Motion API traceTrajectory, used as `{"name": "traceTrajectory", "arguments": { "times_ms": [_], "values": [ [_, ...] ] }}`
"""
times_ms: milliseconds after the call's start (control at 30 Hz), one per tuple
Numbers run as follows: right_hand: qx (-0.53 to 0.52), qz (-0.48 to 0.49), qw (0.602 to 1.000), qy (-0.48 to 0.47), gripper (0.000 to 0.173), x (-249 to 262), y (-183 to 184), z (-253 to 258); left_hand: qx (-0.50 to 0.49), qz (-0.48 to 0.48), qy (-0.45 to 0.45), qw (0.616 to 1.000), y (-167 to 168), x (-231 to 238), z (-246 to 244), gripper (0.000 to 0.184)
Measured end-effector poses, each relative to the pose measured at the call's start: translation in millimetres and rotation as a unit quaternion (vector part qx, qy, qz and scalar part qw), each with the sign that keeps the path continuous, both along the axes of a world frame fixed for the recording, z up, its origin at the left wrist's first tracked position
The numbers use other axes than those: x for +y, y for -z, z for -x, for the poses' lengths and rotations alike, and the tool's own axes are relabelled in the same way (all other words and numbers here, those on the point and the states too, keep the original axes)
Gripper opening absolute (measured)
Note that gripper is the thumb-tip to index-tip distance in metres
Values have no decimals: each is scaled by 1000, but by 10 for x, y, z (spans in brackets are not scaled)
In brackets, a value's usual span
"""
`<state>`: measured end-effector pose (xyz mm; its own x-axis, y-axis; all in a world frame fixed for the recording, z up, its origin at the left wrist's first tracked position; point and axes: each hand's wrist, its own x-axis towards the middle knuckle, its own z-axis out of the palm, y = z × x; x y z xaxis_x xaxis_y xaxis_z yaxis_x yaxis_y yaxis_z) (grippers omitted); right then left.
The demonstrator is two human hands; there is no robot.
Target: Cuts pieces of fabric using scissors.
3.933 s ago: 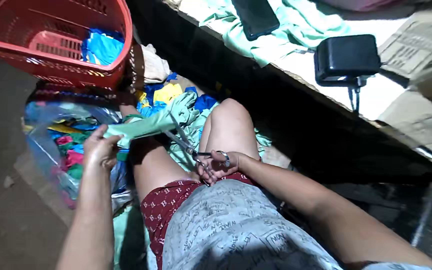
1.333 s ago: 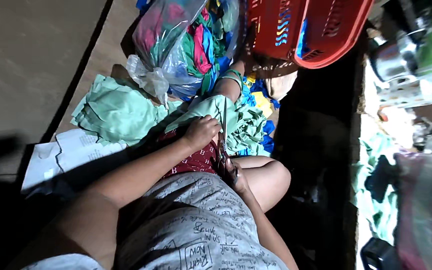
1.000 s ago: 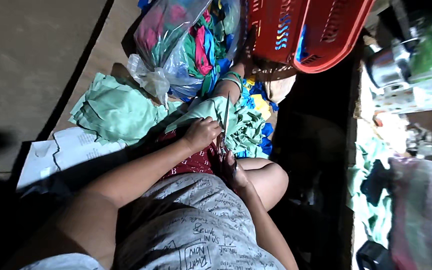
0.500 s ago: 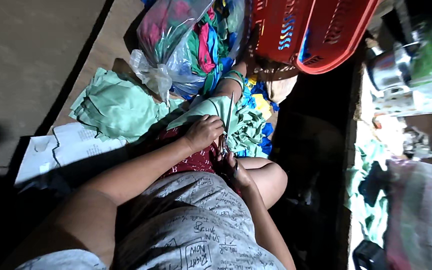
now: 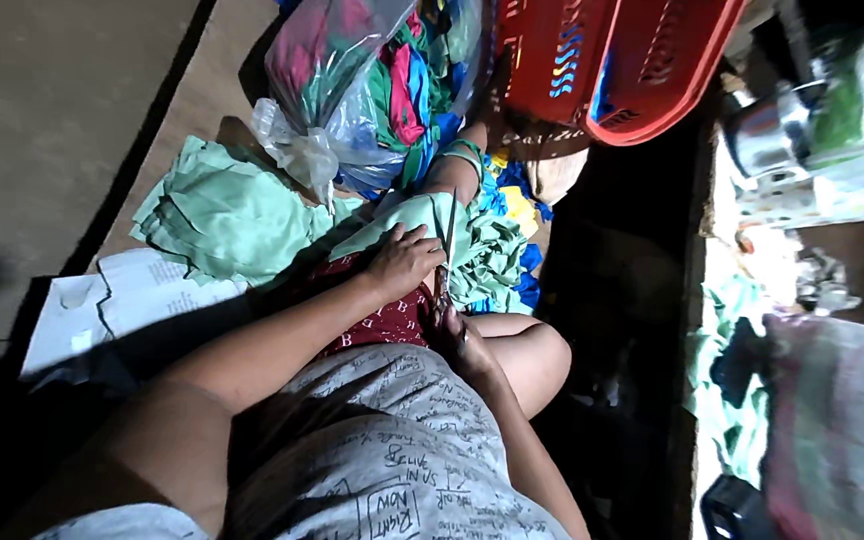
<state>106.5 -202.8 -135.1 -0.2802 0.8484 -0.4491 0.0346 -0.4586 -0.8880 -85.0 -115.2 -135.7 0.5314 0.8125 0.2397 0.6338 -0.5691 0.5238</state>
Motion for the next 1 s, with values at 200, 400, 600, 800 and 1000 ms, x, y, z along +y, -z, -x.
{"name": "traceTrajectory", "arguments": {
  "times_ms": [200, 400, 600, 800, 1000],
  "values": [
    [-16, 1, 999, -40, 83, 194, -68, 21, -22, -22, -6, 1000, 36, -9, 8, 20],
    [38, -23, 996, 73, 75, -14, 5, 113, -22, -26, -12, 999, 70, -20, -8, 21],
    [6, 3, 999, 54, 43, -31, 6, 37, -119, 178, -12, 977, -335, 406, 109, 26],
    [-29, 3, 993, 114, 34, -53, 8, 18, -80, 239, -73, 965, -78, 1299, 18, 37],
    [-49, -10, 994, 97, 24, -101, 0, -16, -63, 263, -41, 962, -39, 1289, 89, 46]
  ]
}}
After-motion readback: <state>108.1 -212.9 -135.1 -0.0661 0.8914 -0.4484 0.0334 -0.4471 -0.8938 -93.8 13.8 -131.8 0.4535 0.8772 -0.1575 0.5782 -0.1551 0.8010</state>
